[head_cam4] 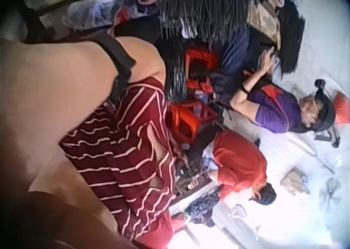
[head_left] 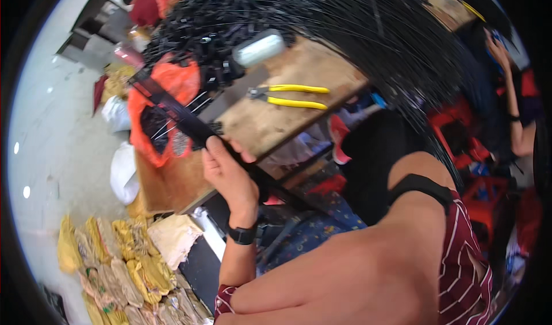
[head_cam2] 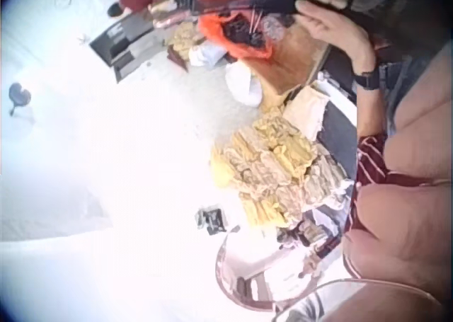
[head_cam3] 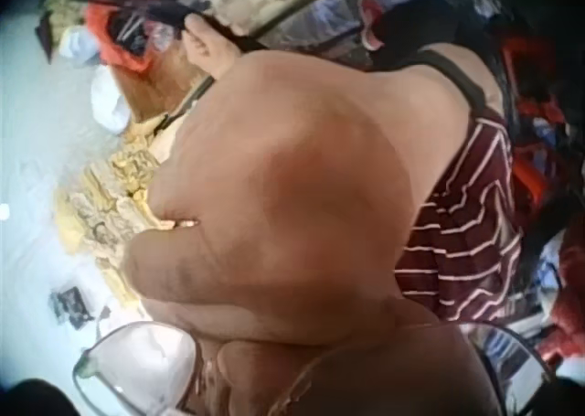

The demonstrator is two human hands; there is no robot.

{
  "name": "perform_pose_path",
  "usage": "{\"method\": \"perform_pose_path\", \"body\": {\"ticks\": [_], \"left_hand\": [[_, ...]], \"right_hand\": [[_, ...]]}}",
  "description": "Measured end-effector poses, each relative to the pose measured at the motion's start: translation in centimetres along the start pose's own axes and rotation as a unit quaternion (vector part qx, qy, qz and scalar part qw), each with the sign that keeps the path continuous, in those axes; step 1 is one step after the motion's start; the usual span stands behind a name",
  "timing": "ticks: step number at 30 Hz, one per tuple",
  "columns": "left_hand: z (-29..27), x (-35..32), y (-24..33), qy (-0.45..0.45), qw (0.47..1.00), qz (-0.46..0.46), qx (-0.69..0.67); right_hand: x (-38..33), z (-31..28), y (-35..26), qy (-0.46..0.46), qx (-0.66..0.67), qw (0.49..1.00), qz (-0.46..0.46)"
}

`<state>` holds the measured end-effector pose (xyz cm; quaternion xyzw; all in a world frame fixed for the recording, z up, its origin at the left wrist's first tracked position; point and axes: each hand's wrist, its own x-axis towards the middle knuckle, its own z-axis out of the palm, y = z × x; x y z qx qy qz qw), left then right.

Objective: The person threads small plastic rings onto a bundle of zip ties, trims the ends with shears, and slides the rings down the bundle. This process is repeated with a new set of zip ties.

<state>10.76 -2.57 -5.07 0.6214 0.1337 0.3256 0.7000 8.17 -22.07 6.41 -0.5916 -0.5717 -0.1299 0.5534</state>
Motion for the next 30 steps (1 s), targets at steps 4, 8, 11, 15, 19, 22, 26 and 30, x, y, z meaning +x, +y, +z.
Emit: {"method": "perform_pose_path", "body": {"ticks": [4, 8, 11, 15, 19, 22, 26, 30], "left_hand": [[-0.5, -2.1, -3.5, -0.023, 0.996, -0.04, 0.077], [1.0, -1.1, -0.3, -0.068, 0.997, 0.023, 0.03], [-1.8, 0.9, 2.3, -0.039, 0.996, 0.075, -0.023], [-2.7, 0.0, 0.1, -0.011, 0.996, 0.077, -0.045], [-3.4, -1.4, -2.0, -0.029, 0.997, 0.041, -0.055], [-3.6, -1.1, -1.9, -0.02, 0.997, 0.042, -0.054], [-3.2, -0.6, -1.8, -0.026, 0.997, 0.022, -0.065], [-2.9, -2.0, -3.0, -0.012, 1.0, -0.02, -0.011]], "right_hand": [[-0.4, 0.0, 0.2, -0.001, -0.066, 0.996, -0.052], [-1.0, -1.1, -1.0, -0.019, -0.113, 0.992, -0.052], [-0.4, -2.2, 2.2, -0.164, -0.184, 0.965, -0.088], [-4.2, 2.4, 5.6, -0.061, -0.134, 0.98, 0.133], [-10.5, 5.1, 10.4, -0.238, -0.15, 0.917, 0.283], [-17.9, 7.9, 13.6, -0.453, -0.099, 0.807, 0.365], [-22.9, 10.9, 14.6, -0.56, -0.122, 0.719, 0.394], [-19.9, 10.2, 15.2, -0.625, -0.169, 0.685, 0.333]]}}
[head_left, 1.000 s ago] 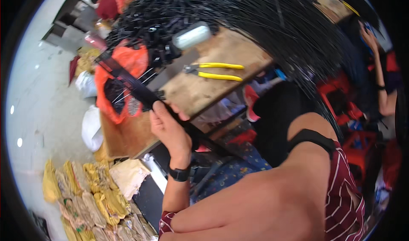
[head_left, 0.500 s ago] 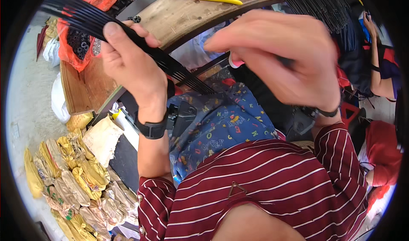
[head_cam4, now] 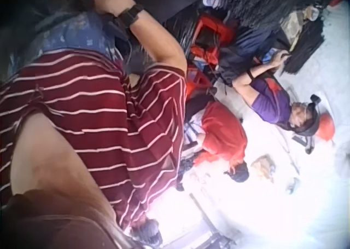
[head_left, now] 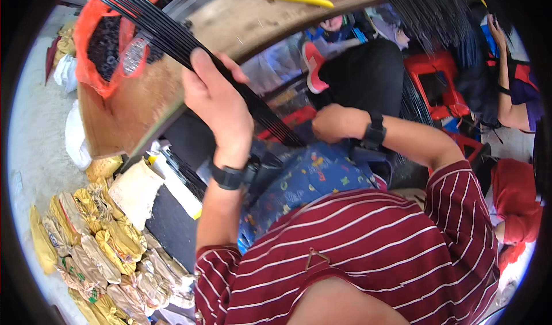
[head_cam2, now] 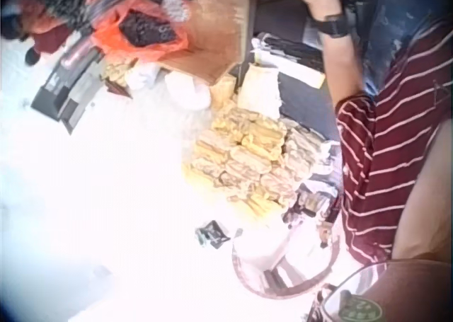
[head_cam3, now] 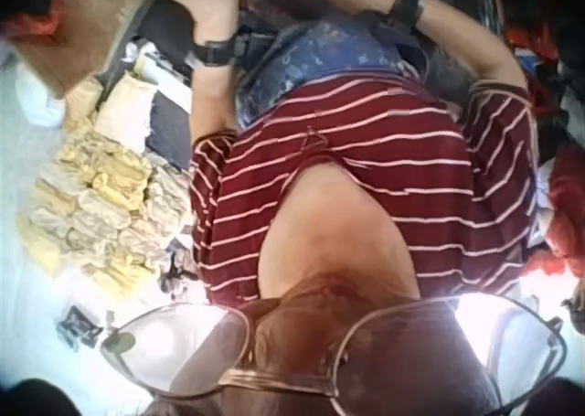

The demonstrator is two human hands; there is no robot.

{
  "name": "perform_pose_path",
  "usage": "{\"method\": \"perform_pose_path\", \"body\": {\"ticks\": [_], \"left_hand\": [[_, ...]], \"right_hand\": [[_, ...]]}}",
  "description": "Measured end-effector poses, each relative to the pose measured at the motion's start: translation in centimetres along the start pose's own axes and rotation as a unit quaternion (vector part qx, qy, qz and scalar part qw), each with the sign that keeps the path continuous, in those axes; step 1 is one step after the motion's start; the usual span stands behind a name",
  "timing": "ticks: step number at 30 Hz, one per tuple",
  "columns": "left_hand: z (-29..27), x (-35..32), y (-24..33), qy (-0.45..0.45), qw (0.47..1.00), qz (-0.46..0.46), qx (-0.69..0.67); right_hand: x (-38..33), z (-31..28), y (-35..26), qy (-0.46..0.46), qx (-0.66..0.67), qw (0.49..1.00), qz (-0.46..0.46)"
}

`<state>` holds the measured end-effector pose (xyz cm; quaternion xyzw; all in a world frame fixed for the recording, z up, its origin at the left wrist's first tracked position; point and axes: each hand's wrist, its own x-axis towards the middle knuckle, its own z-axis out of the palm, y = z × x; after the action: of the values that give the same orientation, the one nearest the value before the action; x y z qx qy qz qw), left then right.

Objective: The person threads small plastic rings onto a bundle of zip ties, trims the ends with shears, and slides the rings down the bundle. This process is repeated with a new set of zip ties.

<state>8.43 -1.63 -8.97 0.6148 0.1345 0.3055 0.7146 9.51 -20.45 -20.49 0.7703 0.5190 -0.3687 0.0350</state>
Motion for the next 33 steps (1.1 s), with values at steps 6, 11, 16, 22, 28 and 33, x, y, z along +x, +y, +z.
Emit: {"method": "perform_pose_path", "body": {"ticks": [6, 11, 16, 22, 28, 33], "left_hand": [[0.5, -0.2, -1.1, -0.087, 0.994, -0.059, -0.019], [0.7, -0.6, -0.9, -0.16, 0.981, -0.093, -0.058], [0.7, -0.2, -0.5, -0.204, 0.973, -0.075, -0.073], [-2.8, 2.1, -0.8, -0.271, 0.955, -0.118, 0.038], [-6.1, 2.6, 10.8, -0.186, 0.944, 0.149, 0.23], [-9.6, 2.4, 23.5, -0.215, 0.881, 0.422, -0.021]], "right_hand": [[-6.4, -11.4, -1.5, 0.415, 0.171, 0.894, -0.015], [-4.6, -16.7, -4.1, 0.624, 0.338, 0.703, -0.032], [-2.0, -19.0, -5.2, 0.462, 0.577, 0.669, -0.082], [1.7, -18.8, -4.5, 0.49, 0.623, 0.583, -0.178], [1.8, -18.3, -3.4, 0.518, 0.613, 0.57, -0.172], [1.1, -18.6, -5.3, 0.511, 0.614, 0.571, -0.191]]}}
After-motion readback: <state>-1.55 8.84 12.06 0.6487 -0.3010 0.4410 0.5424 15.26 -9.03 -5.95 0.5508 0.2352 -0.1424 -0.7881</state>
